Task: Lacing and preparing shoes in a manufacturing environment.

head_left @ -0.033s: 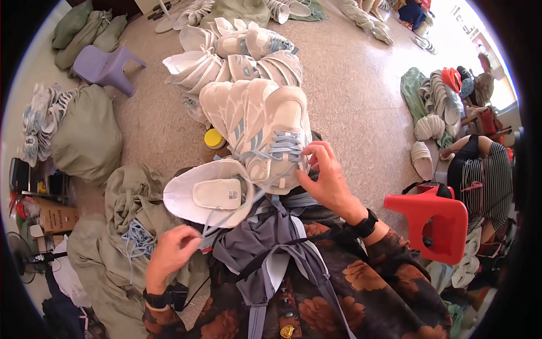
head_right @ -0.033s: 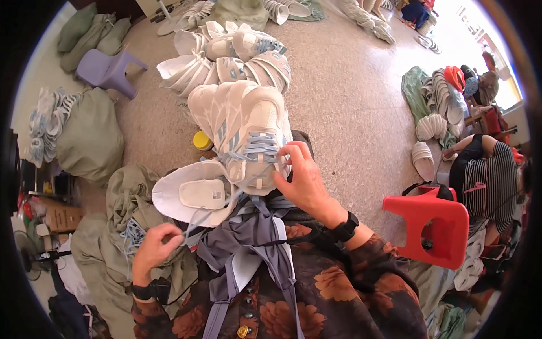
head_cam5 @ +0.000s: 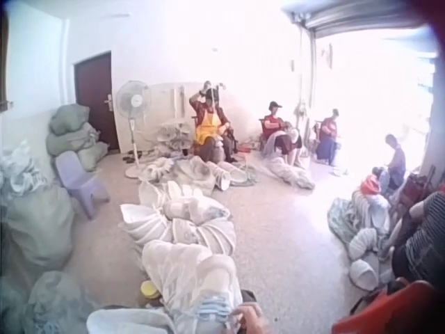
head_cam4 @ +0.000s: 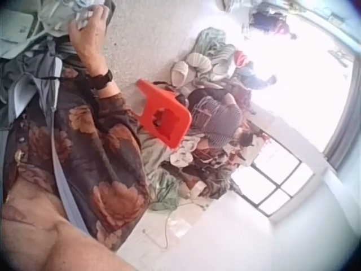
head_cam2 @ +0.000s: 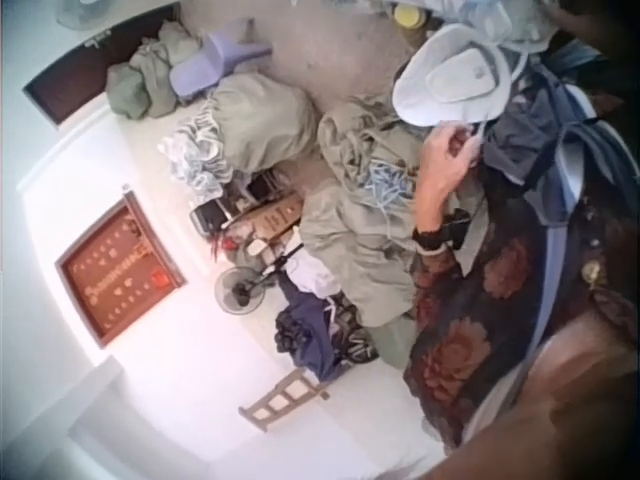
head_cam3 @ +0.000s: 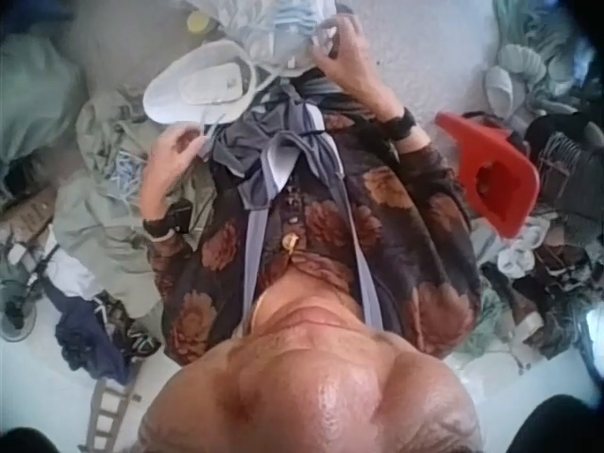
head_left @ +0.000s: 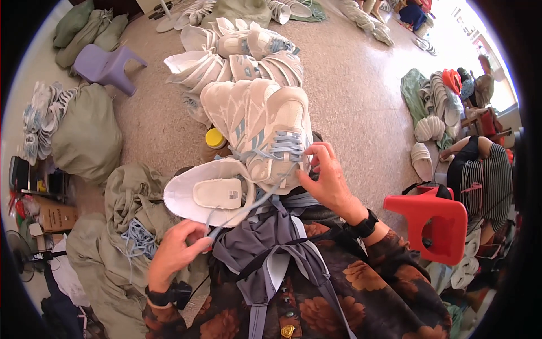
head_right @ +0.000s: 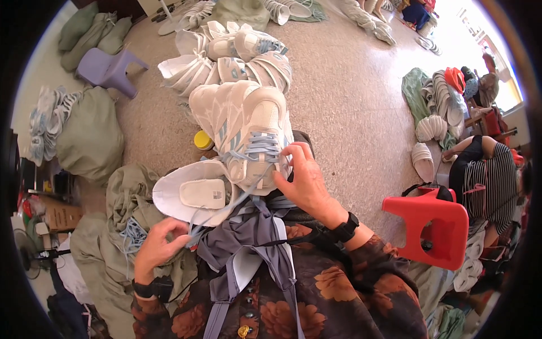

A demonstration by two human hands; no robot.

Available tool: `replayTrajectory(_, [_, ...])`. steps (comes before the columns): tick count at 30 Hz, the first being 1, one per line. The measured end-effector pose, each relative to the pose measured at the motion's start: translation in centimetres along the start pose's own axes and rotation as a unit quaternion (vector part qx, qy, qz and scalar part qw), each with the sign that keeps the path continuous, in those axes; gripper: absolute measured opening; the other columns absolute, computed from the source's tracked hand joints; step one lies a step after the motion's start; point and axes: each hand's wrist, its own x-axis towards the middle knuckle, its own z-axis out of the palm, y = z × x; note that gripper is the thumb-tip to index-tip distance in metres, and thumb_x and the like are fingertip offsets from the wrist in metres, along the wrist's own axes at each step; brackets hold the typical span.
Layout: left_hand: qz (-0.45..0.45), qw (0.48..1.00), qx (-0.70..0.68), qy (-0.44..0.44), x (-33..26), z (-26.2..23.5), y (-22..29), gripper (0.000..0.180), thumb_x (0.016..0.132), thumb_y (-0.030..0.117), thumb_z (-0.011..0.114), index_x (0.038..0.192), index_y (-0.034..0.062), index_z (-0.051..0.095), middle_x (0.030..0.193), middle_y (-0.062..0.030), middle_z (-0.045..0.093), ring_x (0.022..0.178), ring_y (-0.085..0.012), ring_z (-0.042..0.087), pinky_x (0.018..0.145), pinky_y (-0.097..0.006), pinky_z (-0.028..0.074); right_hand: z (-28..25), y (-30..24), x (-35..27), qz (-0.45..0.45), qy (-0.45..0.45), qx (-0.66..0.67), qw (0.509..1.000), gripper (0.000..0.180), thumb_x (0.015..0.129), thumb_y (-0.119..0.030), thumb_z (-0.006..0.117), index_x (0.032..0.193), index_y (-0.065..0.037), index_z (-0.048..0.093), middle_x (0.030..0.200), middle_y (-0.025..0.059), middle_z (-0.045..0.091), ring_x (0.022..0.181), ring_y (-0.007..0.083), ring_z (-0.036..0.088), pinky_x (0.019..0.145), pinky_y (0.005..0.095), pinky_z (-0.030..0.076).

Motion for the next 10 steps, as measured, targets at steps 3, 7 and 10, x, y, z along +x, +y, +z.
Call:
replayTrajectory(3, [0.117, 0.988, -0.040, 0.097, 4.6, 3.4, 2.5, 0.022, 0.081, 0.010, 0.074, 0.097, -0.0002, 0.063, 0.087, -0.0096, 0.060, 0.082, -0.0221, 0.060, 0.078, -0.032, 0.048, -0.4, -0.7, -0.3, 0.104, -0.058, 0.011, 0.993, 0.040, 0.080, -0.015, 0.074, 0.109, -0.001, 0.051, 0.102, 0.0135, 0.052, 0.070, 0.0223, 0.058, 0.066, 0.0364, 0.050])
replayTrajectory(7, [0.217, 0.952, -0.039, 0.211, 11.3, 9.2, 4.2, 0.034, 0.079, 0.006, 0.075, 0.109, 0.0016, 0.060, 0.102, -0.0118, 0.059, 0.097, -0.0246, 0.059, 0.086, -0.034, 0.047, 0.2, -0.8, -0.3, 0.085, -0.050, 0.018, 0.995, 0.040, 0.080, -0.017, 0.075, 0.107, -0.001, 0.051, 0.100, 0.0130, 0.051, 0.067, 0.0214, 0.058, 0.064, 0.0365, 0.050])
replayTrajectory(10, [0.268, 0.924, 0.081, 0.260, 13.9, 10.6, 4.3, 0.042, 0.082, 0.006, 0.073, 0.120, 0.0050, 0.055, 0.114, -0.0143, 0.057, 0.109, -0.0276, 0.057, 0.098, -0.044, 0.044, -0.5, -0.1, 0.0, 0.063, -0.054, -0.046, 0.995, 0.042, 0.081, -0.020, 0.075, 0.111, -0.003, 0.052, 0.105, 0.0141, 0.054, 0.070, 0.0217, 0.060, 0.067, 0.0390, 0.051])
